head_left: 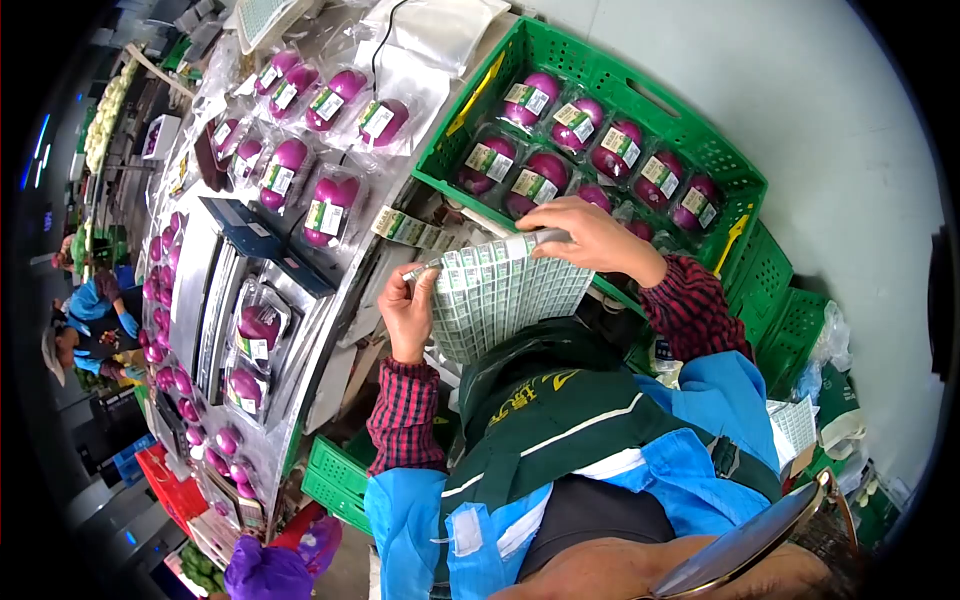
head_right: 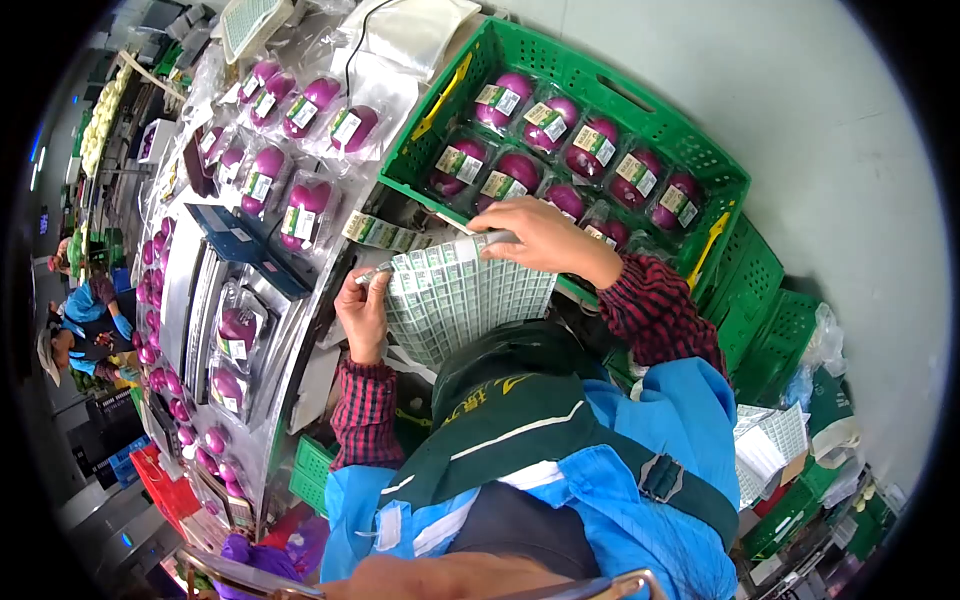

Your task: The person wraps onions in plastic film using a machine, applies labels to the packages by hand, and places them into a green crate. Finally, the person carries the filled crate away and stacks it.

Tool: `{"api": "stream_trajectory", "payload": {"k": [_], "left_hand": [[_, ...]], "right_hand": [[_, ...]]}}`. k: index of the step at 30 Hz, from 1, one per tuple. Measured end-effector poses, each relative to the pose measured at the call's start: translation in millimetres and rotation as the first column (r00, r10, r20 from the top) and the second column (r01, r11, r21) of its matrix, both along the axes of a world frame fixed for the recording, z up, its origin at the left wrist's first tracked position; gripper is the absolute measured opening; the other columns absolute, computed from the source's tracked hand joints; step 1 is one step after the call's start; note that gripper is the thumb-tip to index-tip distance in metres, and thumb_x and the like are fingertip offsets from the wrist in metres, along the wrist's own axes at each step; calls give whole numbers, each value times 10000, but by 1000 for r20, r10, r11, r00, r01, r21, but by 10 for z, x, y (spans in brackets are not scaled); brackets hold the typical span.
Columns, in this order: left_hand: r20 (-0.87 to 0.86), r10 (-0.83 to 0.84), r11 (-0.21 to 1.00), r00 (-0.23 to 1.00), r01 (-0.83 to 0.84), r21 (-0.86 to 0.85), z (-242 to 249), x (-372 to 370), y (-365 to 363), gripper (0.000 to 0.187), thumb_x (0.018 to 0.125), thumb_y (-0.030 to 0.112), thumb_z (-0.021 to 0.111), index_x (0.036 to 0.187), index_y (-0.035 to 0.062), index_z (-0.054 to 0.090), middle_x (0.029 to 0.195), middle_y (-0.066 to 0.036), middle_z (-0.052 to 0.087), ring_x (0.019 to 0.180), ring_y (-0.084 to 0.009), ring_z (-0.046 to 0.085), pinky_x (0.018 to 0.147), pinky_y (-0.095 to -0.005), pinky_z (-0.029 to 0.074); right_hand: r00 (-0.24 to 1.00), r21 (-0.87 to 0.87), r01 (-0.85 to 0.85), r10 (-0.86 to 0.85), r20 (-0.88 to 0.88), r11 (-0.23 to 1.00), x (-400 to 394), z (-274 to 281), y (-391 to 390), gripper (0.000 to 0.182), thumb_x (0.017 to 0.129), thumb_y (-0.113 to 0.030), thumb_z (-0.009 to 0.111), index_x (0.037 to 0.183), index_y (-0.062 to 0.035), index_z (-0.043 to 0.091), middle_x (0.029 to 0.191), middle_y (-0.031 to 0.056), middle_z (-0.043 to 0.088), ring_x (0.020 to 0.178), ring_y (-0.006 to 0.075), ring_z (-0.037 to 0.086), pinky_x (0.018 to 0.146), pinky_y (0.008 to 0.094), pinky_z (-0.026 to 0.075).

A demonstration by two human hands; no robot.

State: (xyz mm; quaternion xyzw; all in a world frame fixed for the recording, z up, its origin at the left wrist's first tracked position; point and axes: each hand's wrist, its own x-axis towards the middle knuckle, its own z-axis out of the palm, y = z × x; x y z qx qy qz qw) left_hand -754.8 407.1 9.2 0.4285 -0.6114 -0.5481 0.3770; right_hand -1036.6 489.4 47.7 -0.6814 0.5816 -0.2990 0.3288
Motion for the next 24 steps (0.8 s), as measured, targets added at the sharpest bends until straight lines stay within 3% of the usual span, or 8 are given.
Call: {"api": "stream_trajectory", "payload": {"k": [2, 5, 9, 11, 13, 16, 19, 24], "left_hand": [[-11, 44, 999, 999, -44, 5, -45, -1, 46, 116, 857, 72, 659, 920, -11, 609, 801, 25, 615, 715, -26, 508, 647, -174, 412], [-5, 105, 992, 994, -104, 67, -113, 14, 95, 117, 859, 79, 658, 912, -16, 616, 789, 27, 612, 704, -25, 506, 645, -173, 413], [-34, 184, 970, 982, -176, 169, -170, -16, 132, 113, 858, 90, 663, 878, -16, 626, 759, 31, 608, 666, -22, 500, 609, -169, 410], [-46, 202, 946, 978, -183, 270, -243, -3, 115, 119, 855, 100, 669, 841, -11, 630, 742, 31, 608, 630, -20, 493, 568, -168, 400], [-60, 245, 927, 968, -215, 306, -262, -28, 96, 120, 852, 103, 674, 819, -4, 631, 730, 29, 611, 609, -15, 486, 543, -169, 391], [-39, 247, 901, 968, -214, 376, -287, 2, 61, 124, 851, 103, 674, 828, -11, 630, 743, 21, 620, 616, -13, 489, 547, -171, 393], [-12, 196, 918, 981, -179, 353, -288, 72, 33, 126, 852, 100, 671, 842, -19, 633, 749, 13, 627, 615, -14, 495, 550, -172, 401], [-2, 204, 908, 979, -188, 374, -302, 120, -74, 117, 852, 87, 666, 863, -27, 641, 761, 10, 633, 626, -18, 510, 565, -173, 413]], "right_hand": [[998, 92, -51, 52, -17, 994, 8, -82, -43, 298, 785, -135, 669, 1068, -54, 623, 1040, 126, 639, 984, 274, 600, 843, 370, 446], [979, 116, 49, -71, 192, 992, 60, -182, -64, 242, 782, -129, 674, 1010, -56, 645, 918, 120, 663, 854, 281, 631, 750, 360, 475], [997, -115, 69, -63, 49, 991, 112, -263, -70, 211, 778, -127, 679, 977, -60, 656, 901, 100, 671, 818, 256, 645, 696, 332, 494], [987, -445, 71, -126, -96, 893, 164, -354, -106, 201, 772, -131, 685, 963, -70, 663, 893, 85, 670, 819, 242, 648, 700, 333, 504], [985, -482, 67, -136, -109, 874, 208, -437, -141, 190, 774, -126, 672, 958, -82, 658, 900, 61, 667, 803, 246, 639, 700, 340, 514], [991, -392, 99, -127, -46, 915, 241, -559, -205, 216, 766, -133, 680, 973, -77, 654, 897, 83, 665, 809, 253, 639, 700, 346, 515], [891, 264, 38, -152, 427, 964, 267, -534, -279, 213, 820, -115, 654, 1008, -22, 622, 931, 125, 671, 879, 200, 658, 795, 300, 509], [862, 335, -34, -142, 486, 942, 277, -518, -437, 203, 838, -65, 629, 1020, 20, 602, 943, 102, 669, 899, 160, 647, 823, 285, 494]]}}
